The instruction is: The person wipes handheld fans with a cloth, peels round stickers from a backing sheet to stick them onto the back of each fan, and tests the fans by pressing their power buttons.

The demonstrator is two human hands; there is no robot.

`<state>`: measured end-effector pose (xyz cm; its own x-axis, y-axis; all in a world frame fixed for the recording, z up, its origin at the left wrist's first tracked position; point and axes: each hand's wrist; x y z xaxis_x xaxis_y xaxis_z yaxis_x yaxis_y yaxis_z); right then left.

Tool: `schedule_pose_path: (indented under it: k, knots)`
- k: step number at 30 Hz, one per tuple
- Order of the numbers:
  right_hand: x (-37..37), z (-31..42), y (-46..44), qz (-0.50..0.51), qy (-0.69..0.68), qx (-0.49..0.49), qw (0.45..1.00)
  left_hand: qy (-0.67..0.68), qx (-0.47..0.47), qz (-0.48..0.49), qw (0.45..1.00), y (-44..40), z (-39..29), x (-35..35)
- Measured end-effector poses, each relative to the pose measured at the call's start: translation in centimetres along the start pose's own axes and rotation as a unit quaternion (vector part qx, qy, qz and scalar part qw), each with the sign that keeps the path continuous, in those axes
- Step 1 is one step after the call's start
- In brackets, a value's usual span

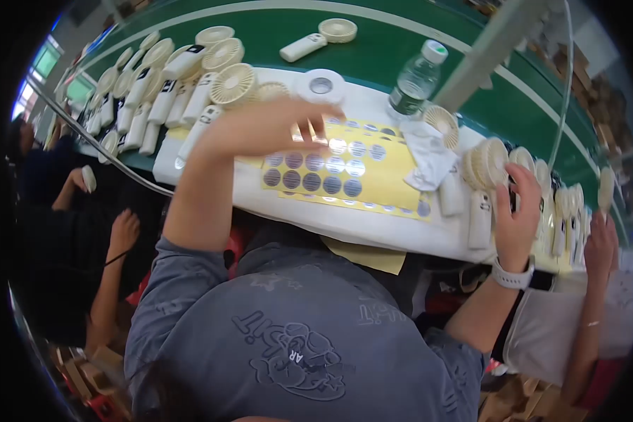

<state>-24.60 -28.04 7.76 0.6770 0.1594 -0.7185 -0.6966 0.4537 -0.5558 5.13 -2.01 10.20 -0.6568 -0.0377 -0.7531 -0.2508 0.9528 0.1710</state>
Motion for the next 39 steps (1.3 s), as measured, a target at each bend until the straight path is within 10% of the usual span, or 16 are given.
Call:
schedule_pose_path:
  k: [6,11,15,18,19,23,29,39]
  knots:
    - [6.2,6.4,-0.3,0.013,-0.164,0.046,0.985,-0.290,-0.175,-0.340,0.877,-16.8,10.6,-5.4]
    - [12.1,7.2,-0.2,0.150,-0.163,0.021,0.975,-0.391,-0.320,-0.241,0.829,-19.5,15.7,-3.3]
    - [15.5,6.4,-1.1,0.123,-0.086,0.005,0.989,-0.221,-0.271,-0.331,0.877,-20.1,13.4,-4.0]
    - [16.8,6.0,-1.8,0.135,-0.037,0.005,0.990,0.089,-0.293,-0.273,0.912,-16.6,7.8,-5.8]
    - [16.8,6.1,-1.8,0.139,-0.025,0.007,0.990,0.265,-0.173,-0.277,0.907,-16.1,9.1,-6.1]
    - [16.9,6.1,-1.8,0.124,-0.001,-0.010,0.992,0.623,0.075,-0.240,0.740,-10.7,6.6,-5.5]
    - [16.9,5.9,-2.1,0.156,0.015,-0.025,0.987,0.604,0.200,-0.159,0.755,0.6,1.8,4.0]
    - [17.1,6.4,-2.7,0.167,0.049,-0.008,0.985,0.647,0.098,-0.071,0.753,3.7,3.1,11.1]
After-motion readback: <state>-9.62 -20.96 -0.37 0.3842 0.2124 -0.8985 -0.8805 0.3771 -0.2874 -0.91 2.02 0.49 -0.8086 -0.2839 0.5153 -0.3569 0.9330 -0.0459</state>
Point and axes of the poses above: each hand's wrist, its own y-axis away from the middle knuckle, its own x-axis out of the palm, z = x × y
